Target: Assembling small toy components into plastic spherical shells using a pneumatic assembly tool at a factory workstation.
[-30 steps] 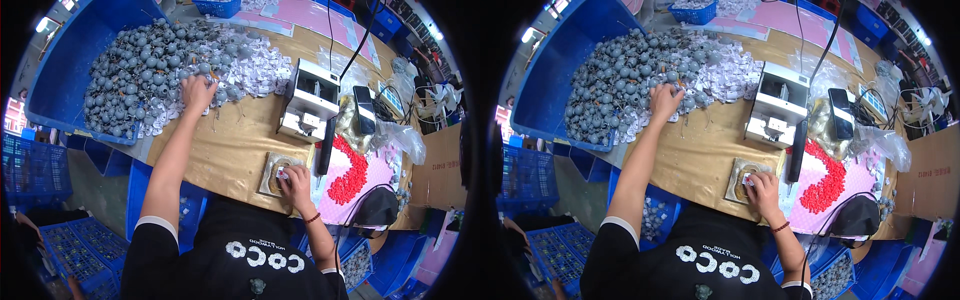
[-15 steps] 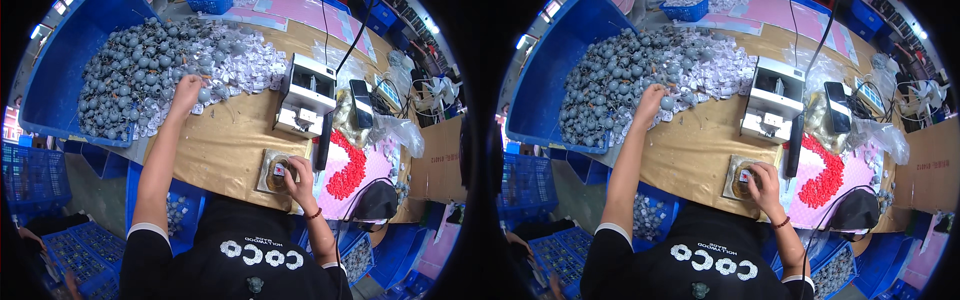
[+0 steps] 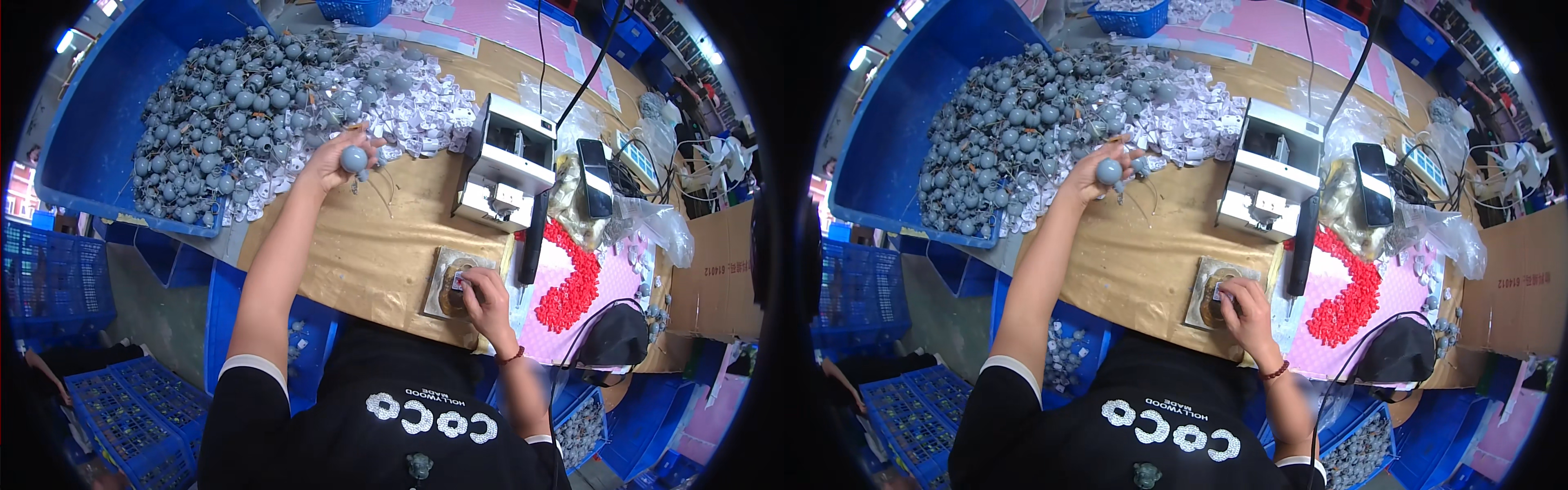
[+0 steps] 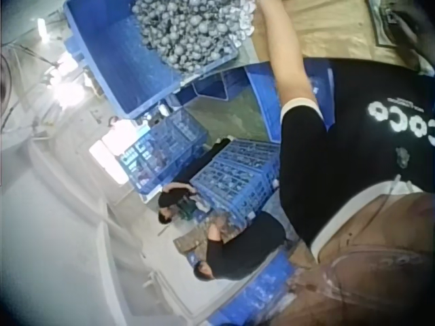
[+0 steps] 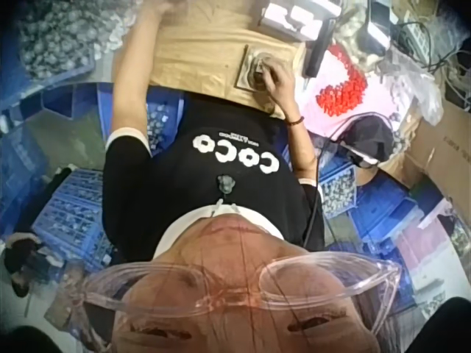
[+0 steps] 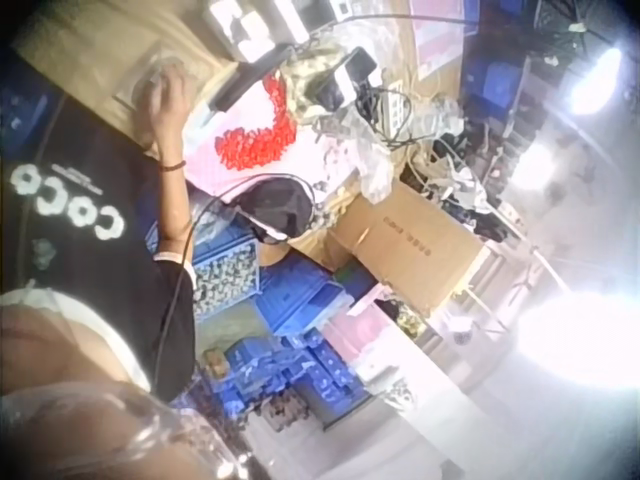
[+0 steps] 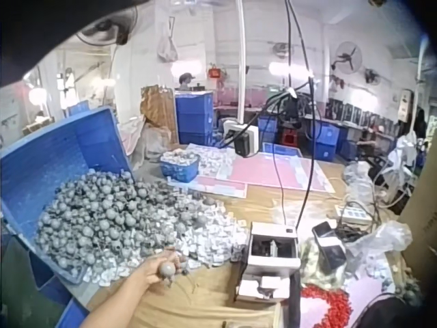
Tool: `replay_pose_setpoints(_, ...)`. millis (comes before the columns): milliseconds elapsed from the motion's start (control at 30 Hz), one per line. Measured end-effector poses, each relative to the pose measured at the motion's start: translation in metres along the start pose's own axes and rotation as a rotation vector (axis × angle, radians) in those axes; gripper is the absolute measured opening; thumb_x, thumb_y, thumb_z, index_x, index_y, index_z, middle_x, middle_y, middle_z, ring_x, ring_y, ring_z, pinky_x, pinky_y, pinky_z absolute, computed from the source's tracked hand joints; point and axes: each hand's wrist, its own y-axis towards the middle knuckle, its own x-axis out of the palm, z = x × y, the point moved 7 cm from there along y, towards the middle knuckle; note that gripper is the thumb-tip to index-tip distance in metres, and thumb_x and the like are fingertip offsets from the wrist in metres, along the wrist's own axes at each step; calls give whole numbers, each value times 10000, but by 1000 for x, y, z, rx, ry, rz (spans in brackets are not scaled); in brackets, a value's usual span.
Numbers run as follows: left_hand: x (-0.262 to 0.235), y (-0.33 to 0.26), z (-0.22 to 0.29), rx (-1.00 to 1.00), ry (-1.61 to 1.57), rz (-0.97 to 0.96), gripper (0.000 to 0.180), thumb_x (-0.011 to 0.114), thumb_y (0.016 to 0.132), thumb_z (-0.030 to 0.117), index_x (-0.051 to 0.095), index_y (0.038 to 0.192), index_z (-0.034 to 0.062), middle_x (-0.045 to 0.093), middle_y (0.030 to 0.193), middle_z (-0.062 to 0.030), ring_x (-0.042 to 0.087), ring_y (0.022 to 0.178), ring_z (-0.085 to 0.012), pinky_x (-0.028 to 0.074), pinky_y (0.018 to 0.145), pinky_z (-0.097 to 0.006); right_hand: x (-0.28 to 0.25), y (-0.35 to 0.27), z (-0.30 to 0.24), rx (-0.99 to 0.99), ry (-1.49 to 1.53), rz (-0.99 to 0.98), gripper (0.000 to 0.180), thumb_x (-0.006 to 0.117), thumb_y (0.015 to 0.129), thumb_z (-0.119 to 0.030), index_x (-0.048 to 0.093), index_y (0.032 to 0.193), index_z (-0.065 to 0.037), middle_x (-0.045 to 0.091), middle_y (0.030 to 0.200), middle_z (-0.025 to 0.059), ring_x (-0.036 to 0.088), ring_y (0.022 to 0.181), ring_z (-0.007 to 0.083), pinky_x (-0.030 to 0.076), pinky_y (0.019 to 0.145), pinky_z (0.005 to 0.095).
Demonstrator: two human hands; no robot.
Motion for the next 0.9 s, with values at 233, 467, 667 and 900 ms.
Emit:
replay_pose_setpoints(233,7,-31,42,438,1432,432,325,610,996,357,678,1088,52,661,1037,-178,622,964,-341,505,852,-457,-2,-3,1,20,18,-5,169,711,840,44,691,997,-15,685,975,135,662,899,311,536,790,384)
replay_pose_setpoints(467,74,-103,102,792,1439,561,355,574,1024,333,568,879,9,625,783,-219,593,758,-444,475,693,-485,-3,3,-4,-5,44,27,185,711,828,54,690,1001,-8,685,971,138,665,911,313,536,800,383)
replay_pose_setpoints(667,159,-141,23,202,977,-211,316,571,1057,315,597,882,53,632,729,-9,606,660,-71,482,586,-243,-40,25,-44,-109,15,168,335,723,812,32,663,1139,-11,642,1147,179,623,1062,360,517,893,411)
replay_pose_setpoints(900,192,-160,-148,-444,347,-598,394,493,1081,389,594,916,45,577,702,-11,601,607,-91,583,647,-295,-24,8,-28,320,714,-98,252,646,968,-43,643,1214,10,690,1037,78,659,808,122,545,716,260)
